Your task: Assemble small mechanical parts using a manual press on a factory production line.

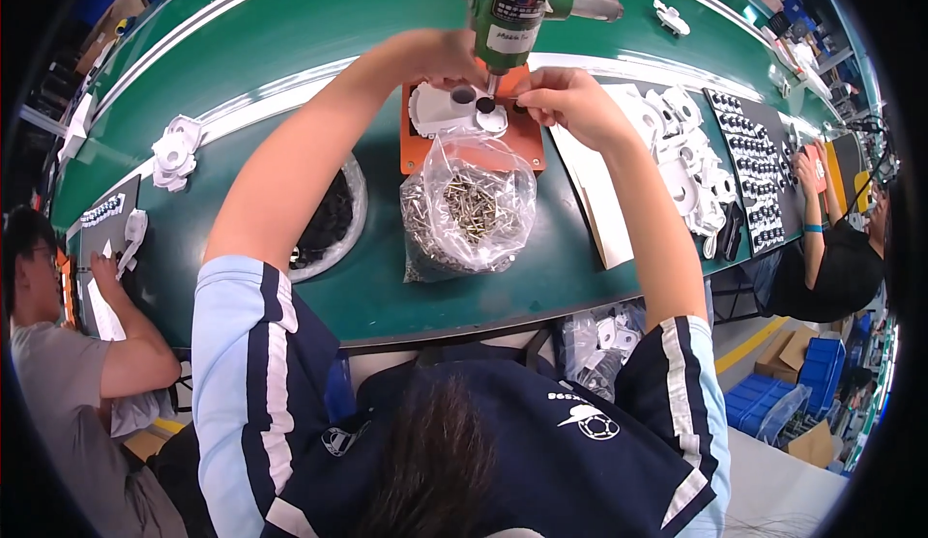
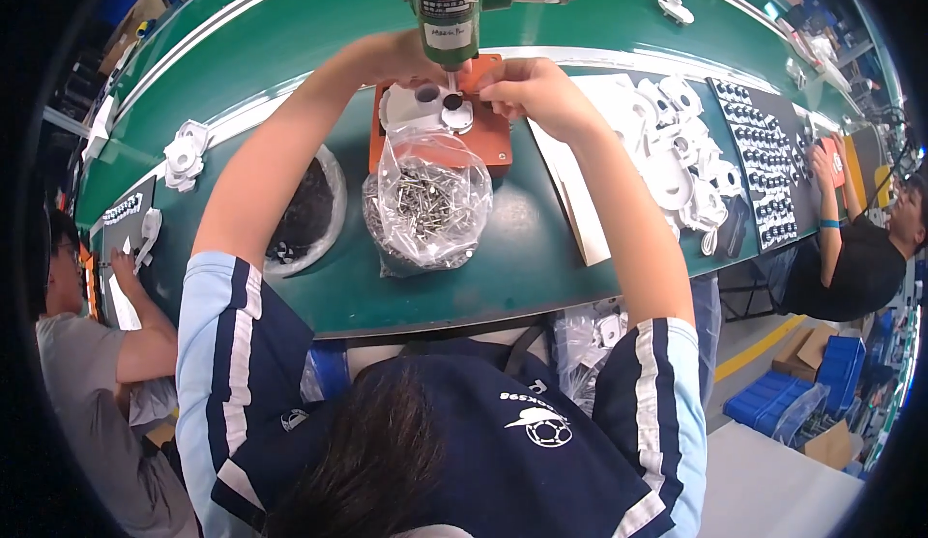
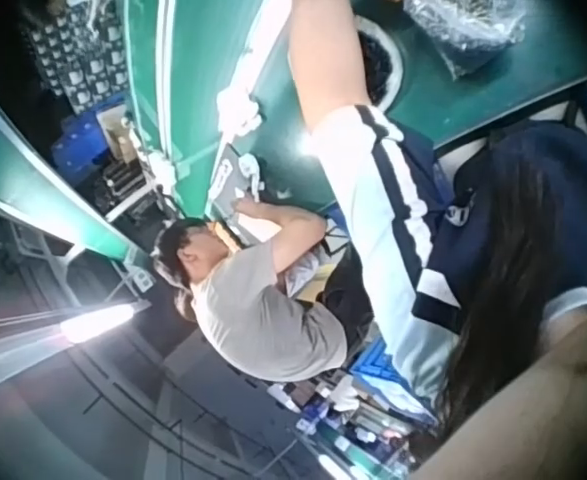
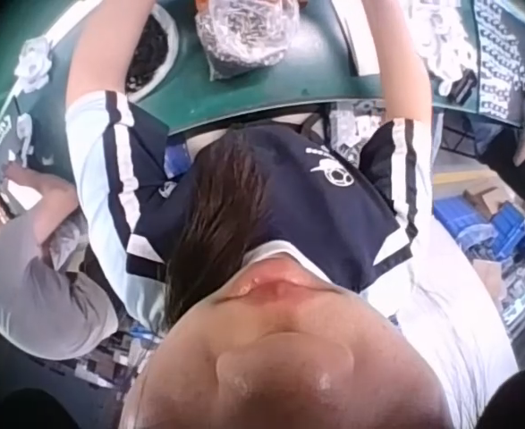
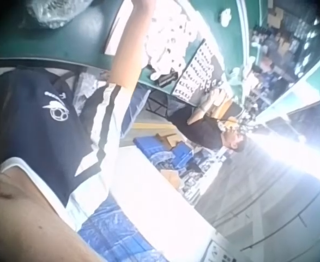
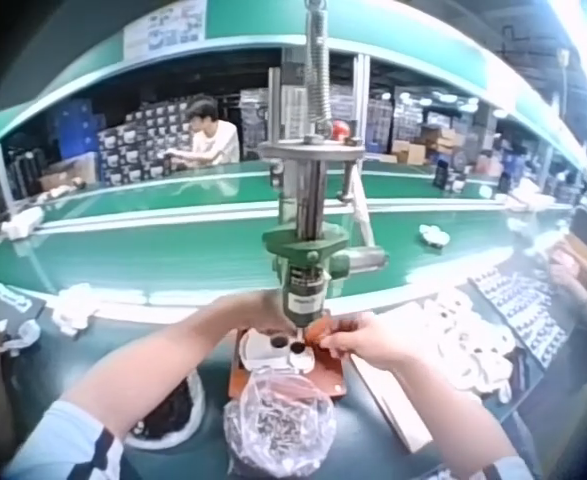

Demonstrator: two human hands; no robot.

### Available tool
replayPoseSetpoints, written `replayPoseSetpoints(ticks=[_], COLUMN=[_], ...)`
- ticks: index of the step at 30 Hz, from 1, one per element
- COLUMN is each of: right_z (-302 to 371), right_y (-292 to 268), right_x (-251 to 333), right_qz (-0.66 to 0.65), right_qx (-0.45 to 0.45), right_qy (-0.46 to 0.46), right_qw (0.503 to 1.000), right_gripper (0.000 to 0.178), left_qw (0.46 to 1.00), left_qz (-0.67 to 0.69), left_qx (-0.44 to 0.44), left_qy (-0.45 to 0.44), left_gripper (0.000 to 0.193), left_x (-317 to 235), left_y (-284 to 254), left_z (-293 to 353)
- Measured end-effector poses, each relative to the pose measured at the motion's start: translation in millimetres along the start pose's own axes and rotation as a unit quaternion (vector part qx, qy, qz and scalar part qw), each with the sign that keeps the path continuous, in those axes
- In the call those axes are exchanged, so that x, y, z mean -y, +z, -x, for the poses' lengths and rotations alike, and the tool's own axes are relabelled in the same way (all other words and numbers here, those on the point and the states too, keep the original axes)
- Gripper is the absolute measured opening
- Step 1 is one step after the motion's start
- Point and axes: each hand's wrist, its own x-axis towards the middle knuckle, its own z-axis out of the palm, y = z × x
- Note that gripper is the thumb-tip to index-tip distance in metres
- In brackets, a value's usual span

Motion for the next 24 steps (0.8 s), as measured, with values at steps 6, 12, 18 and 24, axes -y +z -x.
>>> replayPoseSetpoints(ticks=[6, 12, 18, 24], right_z=[-27.8, -35.8, -41.4, -22.6], right_y=[2.3, 9.3, 9.7, 25.8], right_x=[5.2, 19.3, 18.1, 37.0], right_qz=[-0.070, 0.030, 0.220, 0.333], right_qx=[0.071, 0.090, 0.080, 0.044], right_qy=[0.049, 0.106, 0.128, 0.031], right_qw=[0.994, 0.990, 0.964, 0.941], right_gripper=[0.031, 0.023, 0.034, 0.033], left_qw=[0.970, 0.895, 0.881, 0.861], left_qz=[0.034, -0.304, -0.340, -0.353], left_qx=[-0.207, -0.233, -0.238, -0.263], left_qy=[0.125, 0.228, 0.228, 0.256], left_gripper=[0.021, 0.030, 0.025, 0.016], left_x=[15.1, 31.6, 38.1, 38.3], left_y=[10.6, 57.2, 59.1, 58.5], left_z=[64.0, 101.4, 98.4, 98.4])
